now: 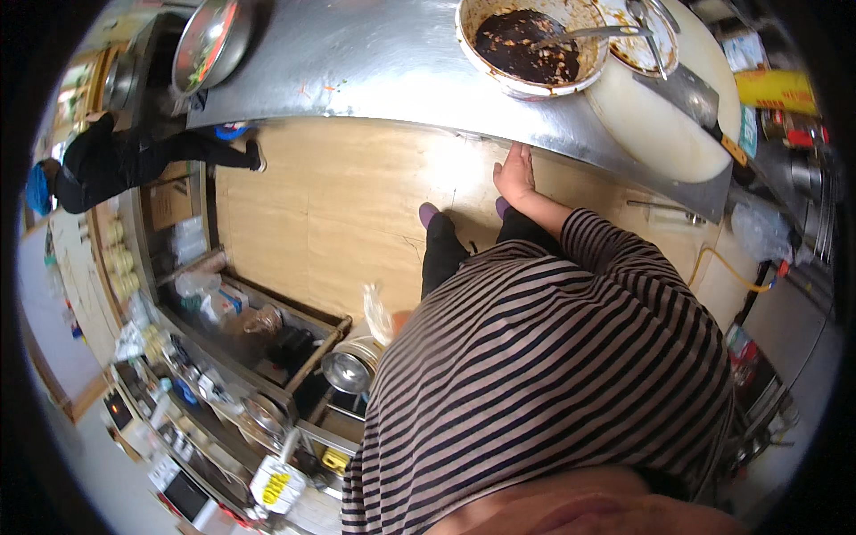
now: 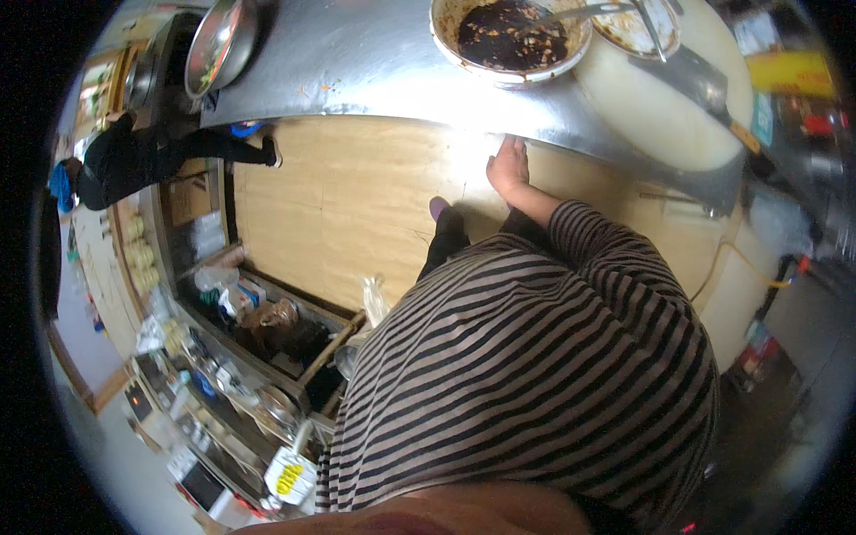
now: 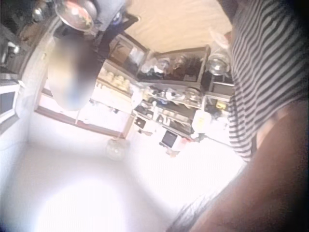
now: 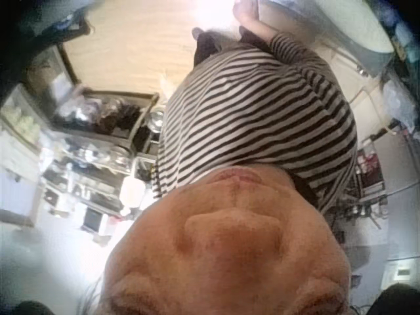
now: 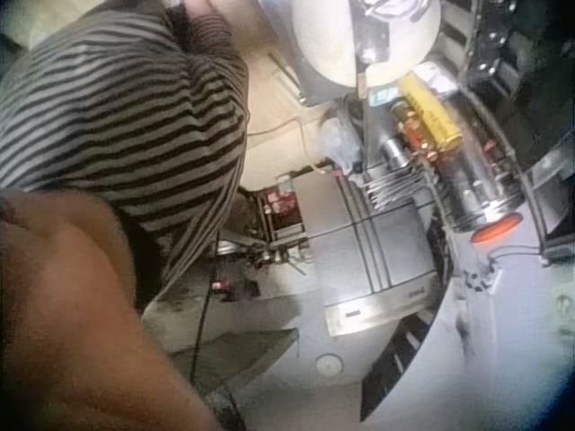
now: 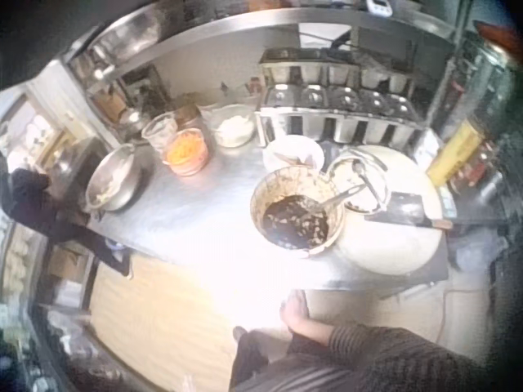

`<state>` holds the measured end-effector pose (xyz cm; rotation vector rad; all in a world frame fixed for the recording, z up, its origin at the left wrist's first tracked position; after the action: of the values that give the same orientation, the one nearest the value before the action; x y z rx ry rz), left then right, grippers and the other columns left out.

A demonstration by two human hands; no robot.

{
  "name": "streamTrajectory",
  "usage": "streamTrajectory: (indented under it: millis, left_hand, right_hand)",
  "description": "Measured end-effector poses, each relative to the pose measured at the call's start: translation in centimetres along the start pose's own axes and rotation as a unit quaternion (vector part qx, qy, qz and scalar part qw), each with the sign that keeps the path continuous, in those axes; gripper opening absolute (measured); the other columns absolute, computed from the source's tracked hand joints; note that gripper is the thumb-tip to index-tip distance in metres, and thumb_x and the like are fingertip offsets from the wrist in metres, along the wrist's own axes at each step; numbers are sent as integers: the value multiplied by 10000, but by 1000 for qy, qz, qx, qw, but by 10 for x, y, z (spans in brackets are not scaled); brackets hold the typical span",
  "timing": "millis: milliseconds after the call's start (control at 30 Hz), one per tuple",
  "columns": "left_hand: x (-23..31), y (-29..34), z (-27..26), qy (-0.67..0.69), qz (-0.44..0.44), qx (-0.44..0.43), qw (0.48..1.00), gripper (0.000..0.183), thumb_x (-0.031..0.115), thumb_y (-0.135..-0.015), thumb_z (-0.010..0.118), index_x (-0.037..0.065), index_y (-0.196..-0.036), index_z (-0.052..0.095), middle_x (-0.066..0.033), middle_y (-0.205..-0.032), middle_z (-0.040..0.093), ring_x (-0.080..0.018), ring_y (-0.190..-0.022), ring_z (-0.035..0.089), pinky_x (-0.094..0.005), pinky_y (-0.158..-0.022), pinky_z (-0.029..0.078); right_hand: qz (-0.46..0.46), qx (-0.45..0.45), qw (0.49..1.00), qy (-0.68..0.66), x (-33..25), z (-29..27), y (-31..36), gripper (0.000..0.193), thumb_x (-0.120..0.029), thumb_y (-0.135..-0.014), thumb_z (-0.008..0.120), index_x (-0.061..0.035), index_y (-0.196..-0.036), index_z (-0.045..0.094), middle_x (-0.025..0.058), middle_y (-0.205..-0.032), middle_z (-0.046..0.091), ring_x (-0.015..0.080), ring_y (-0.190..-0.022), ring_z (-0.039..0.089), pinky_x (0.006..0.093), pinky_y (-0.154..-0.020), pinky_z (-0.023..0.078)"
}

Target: The person assembles a takeout meal by placing noodles and shredded vegetables into a plastic container, then sealing it with a lid and attaching a printed order label. The person handles the container, lid, and label throughout the process.

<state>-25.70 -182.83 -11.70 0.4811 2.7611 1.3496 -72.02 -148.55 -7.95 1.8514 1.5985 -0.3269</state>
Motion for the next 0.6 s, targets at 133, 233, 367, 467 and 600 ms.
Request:
streamTrajectory:
  millis: [133,233,367,467,600]
  left_hand:
    - [40,-84,-86,-89,27,16,996,383,264,-844,573,-96,-974,580,-281,-986,631,-386,-904,629,-447,-761,494]
    - [113,-147,-133,-199,107,37,974,379,239,-841,572,-116,-976,564,-305,-985,619,-405,-920,621,-453,-764,491]
    - [218,-182,-161,-239,300,36,923,316,172,-841,539,-99,-1002,554,-304,-1006,607,-424,-959,602,-472,-789,471]
    - [271,-190,-163,-169,333,-39,927,296,163,-865,533,-48,-1071,560,-262,-1006,617,-361,-940,612,-427,-773,475]
    - [308,-170,-139,-116,333,-121,928,308,191,-898,549,-3,-1138,560,-137,-944,632,-212,-806,595,-350,-695,477]
  right_hand:
    - [29,6,1000,-9,4,4,25,710,-136,-804,637,67,-1367,253,262,-1415,254,388,-1277,345,415,-1051,339]
    - [9,109,988,-107,6,-5,12,688,-280,-832,636,67,-1339,324,274,-1351,376,408,-1243,390,426,-1043,340]
    - [90,69,974,-197,28,27,-24,605,-341,-888,566,23,-1335,381,277,-1349,420,400,-1241,412,411,-1041,336]
    - [127,127,949,-259,44,48,-29,535,-352,-935,479,10,-1322,411,262,-1359,420,387,-1254,405,394,-1049,326]
    - [163,336,883,-286,53,63,11,382,-320,-969,414,15,-924,592,194,-929,635,406,-906,568,436,-824,429]
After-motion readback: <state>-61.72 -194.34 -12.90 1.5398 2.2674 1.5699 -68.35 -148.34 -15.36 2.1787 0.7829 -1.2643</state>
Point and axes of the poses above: each hand's wrist, its own y-axis away from the middle knuckle, its own z-axis out of the palm, x = y × z, the point moved 8 cm from there along -y, towards the middle knuckle
